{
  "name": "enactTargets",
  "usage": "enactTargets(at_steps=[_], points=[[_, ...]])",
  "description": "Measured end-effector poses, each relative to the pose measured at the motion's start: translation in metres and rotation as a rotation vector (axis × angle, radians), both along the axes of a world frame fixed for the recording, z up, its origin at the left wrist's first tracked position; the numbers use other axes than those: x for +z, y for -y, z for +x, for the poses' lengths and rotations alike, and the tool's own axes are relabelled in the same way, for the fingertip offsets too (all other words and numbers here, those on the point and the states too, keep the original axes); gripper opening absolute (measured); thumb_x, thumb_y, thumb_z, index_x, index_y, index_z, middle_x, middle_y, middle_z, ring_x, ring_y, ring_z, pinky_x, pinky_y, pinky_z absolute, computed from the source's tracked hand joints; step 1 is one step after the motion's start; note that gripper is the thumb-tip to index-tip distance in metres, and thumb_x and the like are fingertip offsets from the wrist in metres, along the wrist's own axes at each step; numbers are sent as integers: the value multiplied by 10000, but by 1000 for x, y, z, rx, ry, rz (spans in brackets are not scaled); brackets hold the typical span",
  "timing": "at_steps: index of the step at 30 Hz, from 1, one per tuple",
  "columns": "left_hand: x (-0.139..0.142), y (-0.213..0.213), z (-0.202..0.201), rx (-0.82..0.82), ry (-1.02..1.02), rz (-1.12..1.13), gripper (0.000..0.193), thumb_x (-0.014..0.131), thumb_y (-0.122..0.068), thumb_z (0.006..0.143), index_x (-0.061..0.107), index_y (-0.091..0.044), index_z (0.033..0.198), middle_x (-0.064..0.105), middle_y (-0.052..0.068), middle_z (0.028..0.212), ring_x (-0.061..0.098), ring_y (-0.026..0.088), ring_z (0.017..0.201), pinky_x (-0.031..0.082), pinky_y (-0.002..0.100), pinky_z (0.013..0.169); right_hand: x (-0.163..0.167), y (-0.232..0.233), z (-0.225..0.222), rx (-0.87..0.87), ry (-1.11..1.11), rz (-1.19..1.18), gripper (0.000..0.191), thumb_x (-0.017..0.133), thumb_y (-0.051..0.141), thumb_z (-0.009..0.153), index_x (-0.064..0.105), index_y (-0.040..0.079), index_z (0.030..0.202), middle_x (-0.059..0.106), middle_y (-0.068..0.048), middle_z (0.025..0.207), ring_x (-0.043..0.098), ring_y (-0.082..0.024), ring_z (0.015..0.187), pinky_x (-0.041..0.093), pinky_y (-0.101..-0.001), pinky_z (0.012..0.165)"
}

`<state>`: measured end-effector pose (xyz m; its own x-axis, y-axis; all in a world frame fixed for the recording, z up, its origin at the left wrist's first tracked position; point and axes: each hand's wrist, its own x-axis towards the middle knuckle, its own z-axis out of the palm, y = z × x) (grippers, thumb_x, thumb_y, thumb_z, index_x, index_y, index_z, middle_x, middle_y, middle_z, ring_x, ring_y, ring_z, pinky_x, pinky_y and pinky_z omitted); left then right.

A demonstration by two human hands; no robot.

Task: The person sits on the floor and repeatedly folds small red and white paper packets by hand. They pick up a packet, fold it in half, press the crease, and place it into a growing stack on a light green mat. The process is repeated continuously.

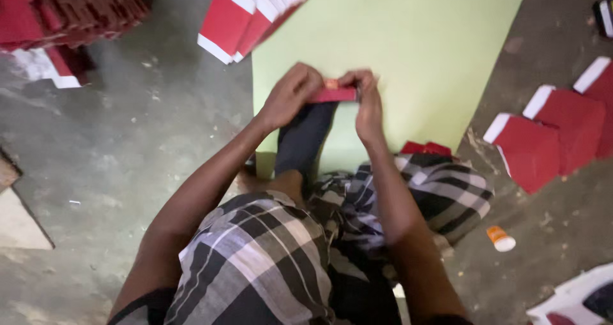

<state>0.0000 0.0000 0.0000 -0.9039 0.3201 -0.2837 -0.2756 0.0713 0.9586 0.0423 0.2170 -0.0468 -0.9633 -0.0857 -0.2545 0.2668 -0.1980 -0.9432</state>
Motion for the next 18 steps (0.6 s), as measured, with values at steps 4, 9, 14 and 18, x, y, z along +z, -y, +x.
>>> enactTargets(at_steps=[4, 9, 14, 18], points=[[24, 8, 17, -155, -298, -292, 370, 731, -180, 933, 647, -53, 1270, 692, 155, 1204, 657, 273, 1123, 519, 355, 958, 56, -16, 14, 217, -196, 564, 399, 754, 207, 1002, 586, -43, 1262, 672, -169, 1254, 657, -237, 1146, 521, -347, 983], [33, 6, -24, -255, -63, -424, 292, 769, -205, 969, 723, -112, 1241, 771, 78, 1067, 695, 187, 975, 543, 328, 851, 73, -15, -22, 142, 149, 374, 287, 744, 54, 996, 703, -10, 1272, 762, -69, 1100, 697, -134, 986, 580, -288, 886], [43, 13, -43, -223, 382, 92, 312, 747, -237, 965, 723, -30, 1197, 772, 3, 1040, 671, 48, 914, 558, 254, 818, 85, -44, -26, 127, 335, -85, 326, 706, -26, 953, 665, -54, 1275, 755, -77, 1085, 704, -113, 941, 573, -269, 871], [39, 15, -44, -161, 478, 252, 335, 694, -259, 1017, 704, -11, 1242, 756, -4, 1090, 671, 45, 979, 542, 242, 885, 76, -32, -25, 40, 358, -213, 262, 717, -54, 1005, 681, -78, 1263, 743, -82, 1075, 678, -110, 945, 551, -273, 887]])
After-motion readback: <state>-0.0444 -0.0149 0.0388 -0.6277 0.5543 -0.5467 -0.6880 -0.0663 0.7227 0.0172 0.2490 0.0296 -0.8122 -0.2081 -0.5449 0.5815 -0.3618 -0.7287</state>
